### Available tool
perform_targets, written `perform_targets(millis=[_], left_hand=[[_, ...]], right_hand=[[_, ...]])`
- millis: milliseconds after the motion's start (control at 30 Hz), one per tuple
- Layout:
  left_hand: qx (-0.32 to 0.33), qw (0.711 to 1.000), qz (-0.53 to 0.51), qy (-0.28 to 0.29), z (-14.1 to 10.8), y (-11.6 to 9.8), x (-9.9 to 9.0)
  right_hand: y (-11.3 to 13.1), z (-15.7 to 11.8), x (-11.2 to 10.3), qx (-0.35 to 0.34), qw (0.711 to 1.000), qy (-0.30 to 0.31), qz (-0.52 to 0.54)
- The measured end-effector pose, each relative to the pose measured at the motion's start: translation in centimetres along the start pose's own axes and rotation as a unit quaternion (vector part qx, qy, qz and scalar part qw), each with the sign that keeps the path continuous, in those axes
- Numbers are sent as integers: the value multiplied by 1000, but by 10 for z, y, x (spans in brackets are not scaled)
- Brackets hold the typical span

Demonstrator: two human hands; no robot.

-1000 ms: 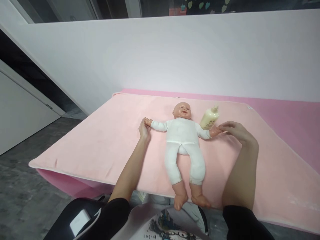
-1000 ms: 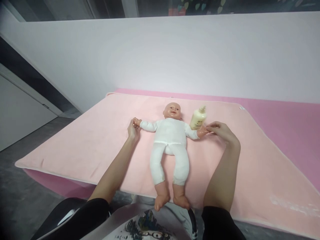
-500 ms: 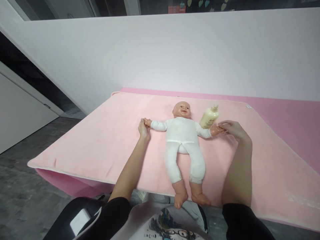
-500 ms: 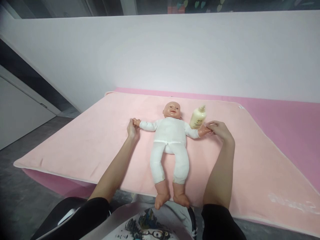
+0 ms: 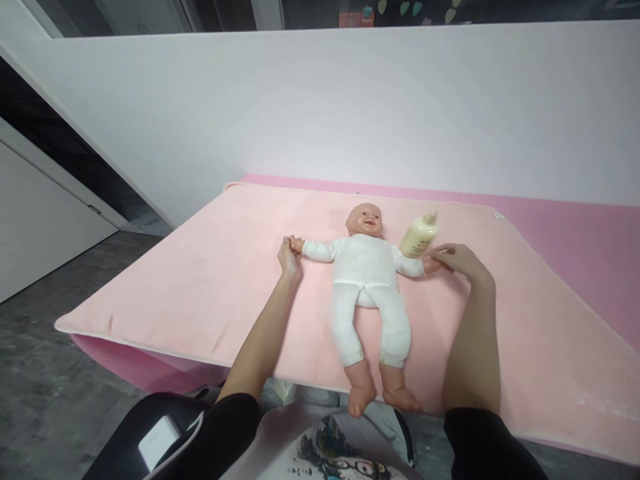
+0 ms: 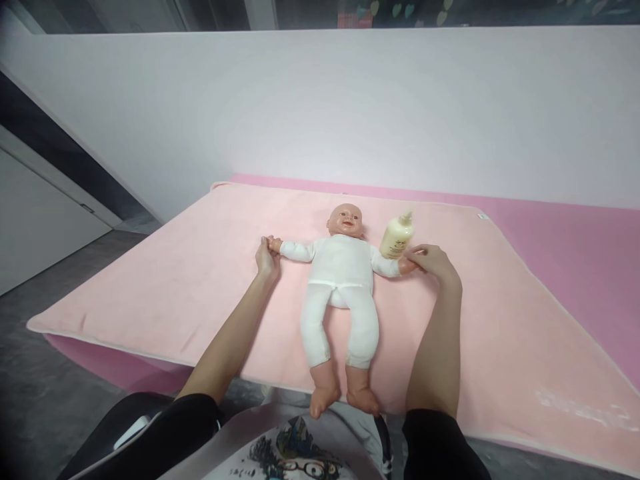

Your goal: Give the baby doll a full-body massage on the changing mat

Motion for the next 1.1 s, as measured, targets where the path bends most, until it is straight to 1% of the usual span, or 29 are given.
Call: perform_targets(millis=[233,433,533,667,833,933,1000,1033,1100], left_hand=[[37,999,5,10,-1,0,1],[32,999,10,9,-1,1,1],[34,999,8,8,-1,1,1],[35,999,12,11,-1,1,1],[38,999,16,17,0,2,0],[39,999,17,15,0,2,0],[39,999,17,18,0,2,0],[40,999,17,19,-1,2,0],[38,999,15,19,-1,1,1]], right_hand=[[-2,7,5,-24,999,13,-34],[-3,10,6,-14,995,-35,-96],[-8,12,5,-4,996,-51,-73],[-13,13,3,-5,998,-56,-43],[-12,12,1,-11,998,-39,-45],[-11,13,0,-9,996,-64,-59],[-11,14,1,-5,996,-78,-38],[-11,14,2,-4,997,-78,-5],[-12,15,4,-2,993,-71,96]])
Point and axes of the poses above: each hand's wrist, its own z-axis towards the middle knuckle, its own x-axis out of the palm, y = z × x, the point moved 3 cm from there along z, towards the middle knuckle, and after that the axes turned 2 degrees about -z, right-handed, at the moved point
